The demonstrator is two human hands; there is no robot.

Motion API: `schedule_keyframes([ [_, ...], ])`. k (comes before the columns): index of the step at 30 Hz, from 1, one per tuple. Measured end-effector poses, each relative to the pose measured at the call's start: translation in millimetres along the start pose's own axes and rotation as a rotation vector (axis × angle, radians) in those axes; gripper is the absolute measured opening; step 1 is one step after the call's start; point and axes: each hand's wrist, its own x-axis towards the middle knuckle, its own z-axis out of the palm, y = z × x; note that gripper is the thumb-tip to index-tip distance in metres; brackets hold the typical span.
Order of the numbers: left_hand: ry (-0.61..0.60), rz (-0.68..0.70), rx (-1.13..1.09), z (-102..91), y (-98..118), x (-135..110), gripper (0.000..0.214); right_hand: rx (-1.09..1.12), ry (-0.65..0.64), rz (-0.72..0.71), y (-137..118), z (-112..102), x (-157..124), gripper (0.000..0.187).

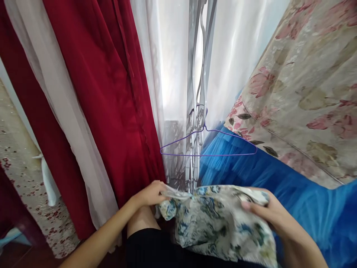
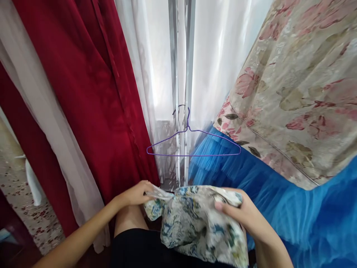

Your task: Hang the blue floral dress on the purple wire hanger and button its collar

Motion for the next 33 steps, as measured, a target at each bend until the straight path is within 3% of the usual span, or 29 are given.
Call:
schedule_keyframes([
  [4, 0.202, 0.034, -0.054, -69.0, -15.3, 8.2, 0.031, -0.264, 0.152, -0.176, -12.8, -9.9, 85.0, 0.023],
  [5, 0.257, 0.05, -0.032, -83.5, -16.0, 11.8, 0.031, -0.33, 0.223, -0.23, -13.7, -11.6, 101.5, 0.032],
  [7, 0.343, 0.099, 0.044, -107.6, -13.8, 20.7, 0.029, -0.457, 0.312, -0.295, -11.3, -13.5, 128.4, 0.042],
  [10, 0.44, 0.15, 0.157, -129.3, 1.8, 37.1, 0.027, -0.559, 0.267, -0.304, 0.9, -8.9, 151.7, 0.029],
  [13, 0.505, 0.187, 0.247, -132.1, 33.8, 57.6, 0.028, -0.604, 0.243, -0.295, 13.2, 5.8, 155.2, 0.029],
  [16, 0.541, 0.258, 0.295, -121.8, 69.7, 79.7, 0.024, -0.611, 0.254, -0.295, 17.3, 19.6, 147.3, 0.027],
  [19, 0.685, 0.189, 0.305, -109.3, 89.8, 96.0, 0.006, -0.561, 0.255, -0.326, 16.9, 18.7, 133.8, 0.021],
  [21, 0.765, 0.099, 0.308, -103.2, 91.4, 102.3, 0.011, -0.496, 0.387, -0.396, 17.7, 7.1, 123.7, 0.026],
  [24, 0.795, 0.049, 0.308, -98.3, 87.3, 106.7, 0.02, -0.436, 0.76, -0.478, 18.5, -24.6, 114.8, 0.06],
  [26, 0.766, 0.072, 0.307, -98.6, 86.9, 107.1, 0.02, -0.467, 0.857, -0.487, 13.7, -51.2, 115.9, 0.063],
  [27, 0.749, 0.092, 0.305, -100.3, 87.6, 106.5, 0.018, -0.496, 0.822, -0.469, 8.7, -64.7, 117.7, 0.054],
  [29, 0.73, 0.141, 0.3, -107.5, 88.1, 103.6, 0.015, -0.543, 0.624, -0.361, -6.3, -89.5, 119.9, 0.032],
  [33, 0.816, 0.118, 0.168, -131.1, 71.4, 91.8, 0.022, -0.417, 0.087, -0.049, -40.4, -121.7, 107.0, 0.04],
])
